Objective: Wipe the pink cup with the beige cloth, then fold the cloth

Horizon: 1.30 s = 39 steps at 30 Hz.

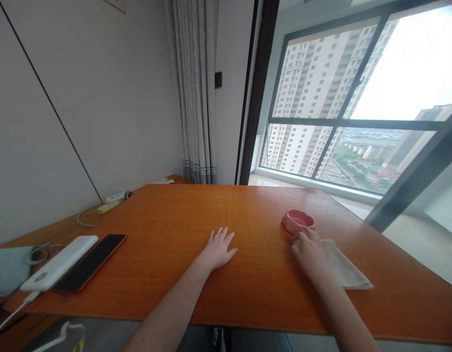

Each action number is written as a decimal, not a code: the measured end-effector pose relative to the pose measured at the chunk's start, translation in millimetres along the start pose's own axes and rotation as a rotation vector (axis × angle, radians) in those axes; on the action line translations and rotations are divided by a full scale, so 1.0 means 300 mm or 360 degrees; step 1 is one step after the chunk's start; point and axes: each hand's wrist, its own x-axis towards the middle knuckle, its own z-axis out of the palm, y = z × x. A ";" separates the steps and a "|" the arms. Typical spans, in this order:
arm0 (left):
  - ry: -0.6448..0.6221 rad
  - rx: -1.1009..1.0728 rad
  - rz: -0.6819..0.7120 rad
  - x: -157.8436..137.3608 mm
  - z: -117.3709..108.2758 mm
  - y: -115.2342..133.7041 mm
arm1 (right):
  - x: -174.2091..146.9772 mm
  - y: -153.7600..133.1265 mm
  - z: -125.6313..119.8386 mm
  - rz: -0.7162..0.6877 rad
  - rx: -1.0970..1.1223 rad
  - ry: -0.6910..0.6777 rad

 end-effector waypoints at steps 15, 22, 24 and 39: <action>0.0109 -0.0095 0.0033 0.011 0.019 -0.015 | 0.014 -0.512 0.160 -0.1023 0.1148 -0.0562; 0.0089 -0.0061 0.0030 0.014 0.032 -0.023 | -0.005 -0.507 0.179 -0.0966 0.1269 -0.0542; 0.0083 -0.0059 0.0029 0.013 0.032 -0.023 | -0.004 -0.512 0.171 -0.0977 0.1262 -0.0549; -0.0014 -0.0027 -0.0040 0.002 -0.004 -0.005 | 0.234 -0.075 0.089 0.0633 0.0069 0.0169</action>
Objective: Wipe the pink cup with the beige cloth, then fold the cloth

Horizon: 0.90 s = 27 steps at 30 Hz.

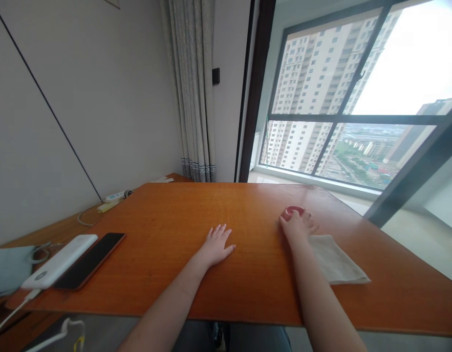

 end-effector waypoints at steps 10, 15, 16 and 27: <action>0.0016 -0.0047 0.0013 0.000 -0.003 0.002 | 0.020 0.013 -0.019 -0.0101 0.0002 -0.0253; 0.0145 -0.0106 0.0003 0.008 0.006 -0.007 | -0.048 -0.095 -0.006 -0.0747 0.0238 -0.0218; 0.0228 -0.0118 -0.0010 0.010 0.005 -0.011 | -0.073 -0.123 0.000 -0.0887 0.0293 -0.0230; 0.0654 -0.0196 0.0392 -0.015 -0.094 -0.088 | -0.322 -0.281 0.018 -0.1844 0.0766 -0.0567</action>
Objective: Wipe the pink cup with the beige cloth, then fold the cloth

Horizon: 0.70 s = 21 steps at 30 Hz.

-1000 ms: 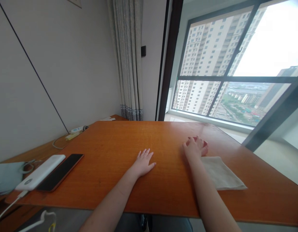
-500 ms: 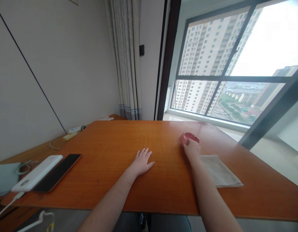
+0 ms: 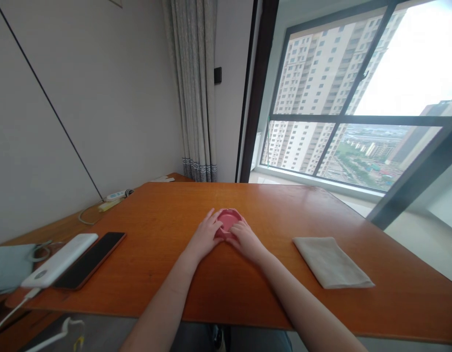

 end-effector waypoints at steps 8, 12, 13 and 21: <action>-0.0021 -0.0119 -0.0051 0.014 -0.043 0.004 | -0.010 -0.057 -0.065 -0.0044 0.0141 0.0235; 0.0180 0.0069 -0.0359 -0.005 -0.127 -0.087 | -0.022 -0.027 -0.069 0.0123 0.0197 0.0327; 0.0206 0.0129 -0.0439 -0.016 -0.153 -0.122 | -0.024 -0.019 -0.066 0.0182 0.0210 0.0303; 0.0286 0.0850 -0.0982 -0.174 -0.278 -0.387 | -0.022 -0.029 -0.062 0.0346 0.0303 0.0092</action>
